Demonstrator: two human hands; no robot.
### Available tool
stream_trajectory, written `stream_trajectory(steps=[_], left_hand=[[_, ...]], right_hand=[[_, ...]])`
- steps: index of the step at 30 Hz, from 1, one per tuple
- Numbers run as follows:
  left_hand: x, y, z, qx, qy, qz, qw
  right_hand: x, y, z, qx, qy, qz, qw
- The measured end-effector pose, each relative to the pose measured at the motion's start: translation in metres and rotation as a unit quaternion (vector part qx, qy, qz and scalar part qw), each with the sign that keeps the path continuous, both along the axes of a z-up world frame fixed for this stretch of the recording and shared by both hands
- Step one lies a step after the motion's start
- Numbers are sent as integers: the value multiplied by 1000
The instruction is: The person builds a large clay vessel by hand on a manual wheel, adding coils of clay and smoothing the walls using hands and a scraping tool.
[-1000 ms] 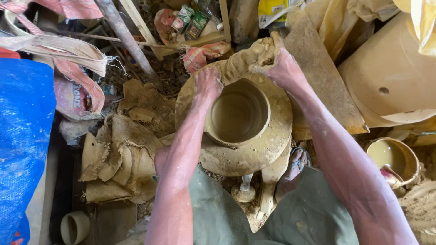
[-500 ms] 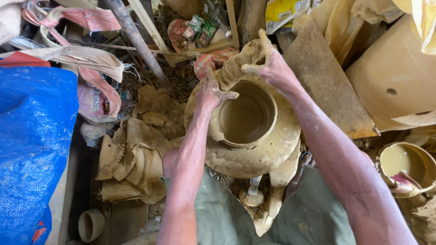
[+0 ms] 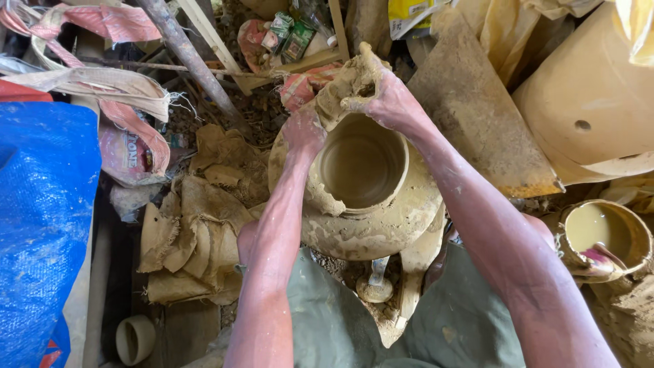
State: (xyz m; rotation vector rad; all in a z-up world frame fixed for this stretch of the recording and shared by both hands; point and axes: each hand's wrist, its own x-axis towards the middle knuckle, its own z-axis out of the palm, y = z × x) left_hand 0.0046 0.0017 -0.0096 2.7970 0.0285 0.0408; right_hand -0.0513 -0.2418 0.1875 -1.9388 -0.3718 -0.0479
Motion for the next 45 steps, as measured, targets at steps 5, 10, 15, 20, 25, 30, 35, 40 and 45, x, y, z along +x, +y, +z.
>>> stream_trajectory(steps=[5,10,15,20,25,30,35,40,45], left_hand=[[-26,-3,54,-143,139,-33,979],[-24,-17,83,124,-158,-61,978],[-11,-18,45,-30,49,-32,998],[5,-19,2,36,15,-67,997],[-4,-20,58,-128,23,-108,986],[7,-26,36,-63,113,-108,986],[25,-32,-13,16,-94,-115,989],[26,-33,-12,9,-77,-108,991],[29,-24,-38,42,-60,-108,992]], right_hand=[[5,1,-5,-22,-12,11,1000],[1,5,-7,-20,33,2,999],[2,-1,-3,-61,39,-13,997],[-12,2,15,-41,166,-51,984],[-9,-5,5,-103,110,-19,988],[-12,0,11,-121,59,-51,990],[-17,2,19,-117,178,-68,975],[-2,-12,-13,-247,60,-75,964],[8,-11,-27,-240,136,-95,956]])
